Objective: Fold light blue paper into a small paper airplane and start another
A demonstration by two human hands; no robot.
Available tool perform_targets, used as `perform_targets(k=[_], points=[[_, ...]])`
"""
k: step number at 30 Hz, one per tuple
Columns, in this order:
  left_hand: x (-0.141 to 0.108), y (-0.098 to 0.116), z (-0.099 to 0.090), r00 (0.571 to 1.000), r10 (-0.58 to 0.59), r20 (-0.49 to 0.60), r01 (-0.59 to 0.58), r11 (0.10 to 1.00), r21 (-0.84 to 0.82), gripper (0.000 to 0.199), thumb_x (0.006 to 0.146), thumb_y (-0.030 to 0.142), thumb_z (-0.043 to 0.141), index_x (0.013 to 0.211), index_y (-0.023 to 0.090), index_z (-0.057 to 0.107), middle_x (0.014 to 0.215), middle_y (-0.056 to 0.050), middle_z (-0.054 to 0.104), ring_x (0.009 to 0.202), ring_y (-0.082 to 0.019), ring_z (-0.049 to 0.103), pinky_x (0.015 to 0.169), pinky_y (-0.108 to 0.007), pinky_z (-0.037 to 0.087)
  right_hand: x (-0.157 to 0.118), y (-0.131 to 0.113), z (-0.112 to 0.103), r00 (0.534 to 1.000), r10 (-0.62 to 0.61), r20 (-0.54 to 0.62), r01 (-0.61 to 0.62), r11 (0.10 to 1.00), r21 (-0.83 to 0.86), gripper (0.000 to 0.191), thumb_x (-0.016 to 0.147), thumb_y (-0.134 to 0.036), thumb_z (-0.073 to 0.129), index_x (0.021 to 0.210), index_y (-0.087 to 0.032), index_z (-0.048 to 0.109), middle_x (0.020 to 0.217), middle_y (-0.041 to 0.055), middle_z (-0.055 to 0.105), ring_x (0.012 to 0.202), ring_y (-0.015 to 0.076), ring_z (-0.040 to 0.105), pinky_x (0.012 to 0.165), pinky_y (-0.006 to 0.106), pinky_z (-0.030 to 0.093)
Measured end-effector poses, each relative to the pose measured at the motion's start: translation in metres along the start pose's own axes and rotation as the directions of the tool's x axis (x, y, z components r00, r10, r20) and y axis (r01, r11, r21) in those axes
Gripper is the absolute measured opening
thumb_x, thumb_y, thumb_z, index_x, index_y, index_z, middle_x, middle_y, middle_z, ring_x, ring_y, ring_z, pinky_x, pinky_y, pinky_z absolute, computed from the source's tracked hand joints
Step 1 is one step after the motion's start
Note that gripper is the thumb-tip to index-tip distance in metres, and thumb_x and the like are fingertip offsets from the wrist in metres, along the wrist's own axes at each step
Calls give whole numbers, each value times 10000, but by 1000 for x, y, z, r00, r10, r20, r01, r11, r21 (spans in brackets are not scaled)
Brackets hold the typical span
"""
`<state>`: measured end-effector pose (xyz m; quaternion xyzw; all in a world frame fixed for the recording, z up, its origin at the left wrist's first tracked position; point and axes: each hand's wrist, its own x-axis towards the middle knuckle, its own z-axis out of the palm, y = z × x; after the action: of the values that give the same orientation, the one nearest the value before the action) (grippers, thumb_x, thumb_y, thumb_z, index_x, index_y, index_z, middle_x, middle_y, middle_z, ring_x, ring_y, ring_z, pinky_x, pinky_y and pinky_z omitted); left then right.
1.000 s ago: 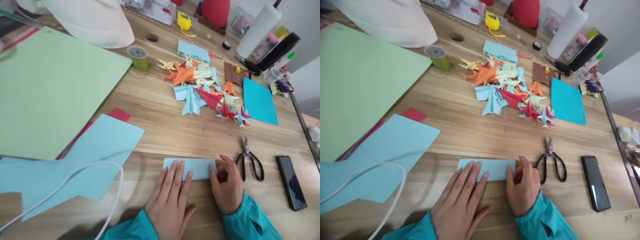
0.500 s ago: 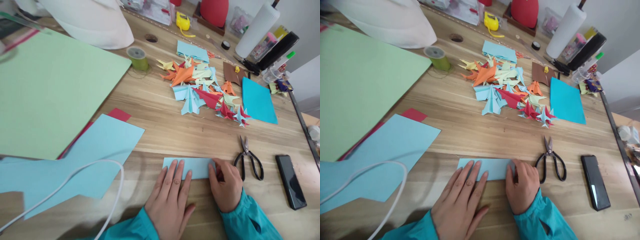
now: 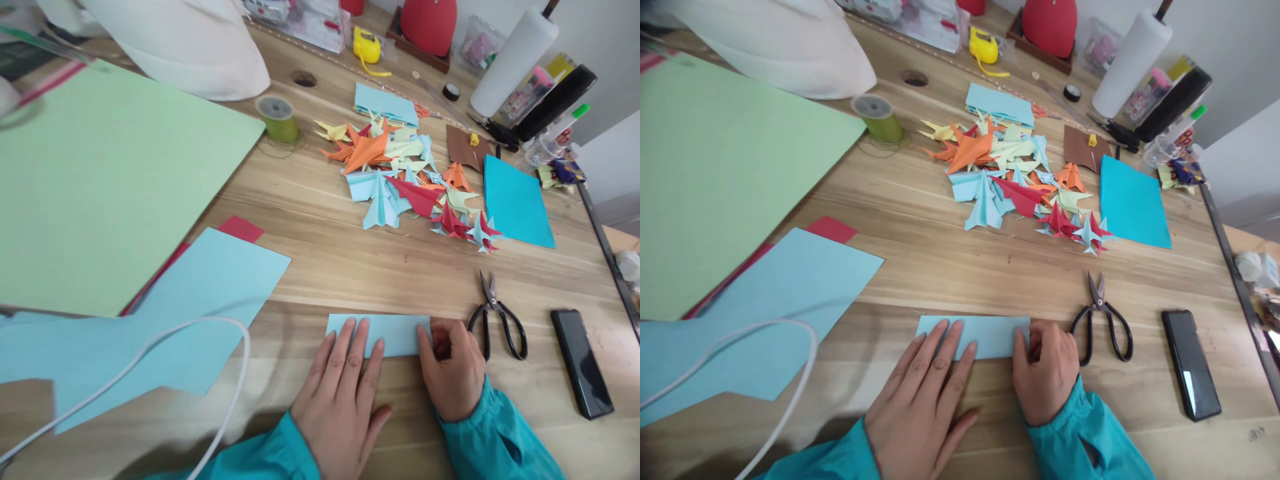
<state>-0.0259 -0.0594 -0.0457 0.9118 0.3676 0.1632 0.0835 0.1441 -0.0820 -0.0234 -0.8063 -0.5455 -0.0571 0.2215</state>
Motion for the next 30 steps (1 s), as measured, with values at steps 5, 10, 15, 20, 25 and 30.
perform_targets(k=[5, 10, 15, 20, 25, 30], points=[[0, 1, 0, 1000, -10, -2, 10, 1000, -4, 701, 760, 521, 507, 1312, 96, 426, 1432, -225, 311, 1347, -373, 220, 1070, -511, 185, 0, 0, -1, 1000, -2, -11, 2, 1000, -3, 251, 792, -343, 592, 628, -199, 466, 500, -47, 493, 469, 113, 465, 536, 249, 359], [0, 1, 0, 1000, -10, -7, 10, 1000, -10, 691, 770, 517, 496, 1314, 97, 423, 1428, -222, 321, 1350, -368, 214, 1070, -511, 190, 0, 0, -1, 1000, -12, -14, 12, 1000, -10, 280, 794, -339, 594, 600, -202, 447, 487, -46, 481, 471, 119, 464, 534, 251, 350], [0, 1, 0, 1000, -10, -12, 9, 1000, -20, 684, 769, 510, 501, 1307, 95, 429, 1423, -226, 327, 1347, -371, 219, 1072, -508, 184, 0, 0, -1, 1000, -11, -1, 11, 1000, -11, 293, 799, -345, 589, 591, -202, 438, 486, -44, 482, 473, 121, 465, 537, 253, 350], [0, 1, 0, 1000, -17, -11, 17, 1000, -13, 691, 773, 518, 491, 1320, 102, 415, 1436, -217, 309, 1352, -364, 211, 1077, -503, 179, 1, -1, -2, 1000, -12, 0, 12, 1000, -19, 294, 809, -350, 573, 588, -203, 447, 486, -41, 488, 472, 120, 470, 536, 254, 354], [0, 1, -1, 1000, -15, 10, 15, 1000, -5, 711, 767, 528, 497, 1327, 100, 409, 1437, -216, 308, 1352, -366, 209, 1079, -504, 176, 2, -1, -2, 1000, -24, 8, 24, 1000, 1, 242, 811, -333, 574, 623, -194, 510, 499, -29, 515, 482, 124, 478, 533, 256, 364], [0, 1, -1, 1000, -9, 6, 9, 1000, -1, 704, 767, 526, 499, 1324, 102, 419, 1437, -213, 311, 1351, -363, 213, 1084, -500, 167, 2, 1, -2, 996, -86, 25, 84, 995, 45, 113, 819, -274, 573, 776, -179, 615, 571, -4, 578, 543, 138, 509, 568, 261, 391]])
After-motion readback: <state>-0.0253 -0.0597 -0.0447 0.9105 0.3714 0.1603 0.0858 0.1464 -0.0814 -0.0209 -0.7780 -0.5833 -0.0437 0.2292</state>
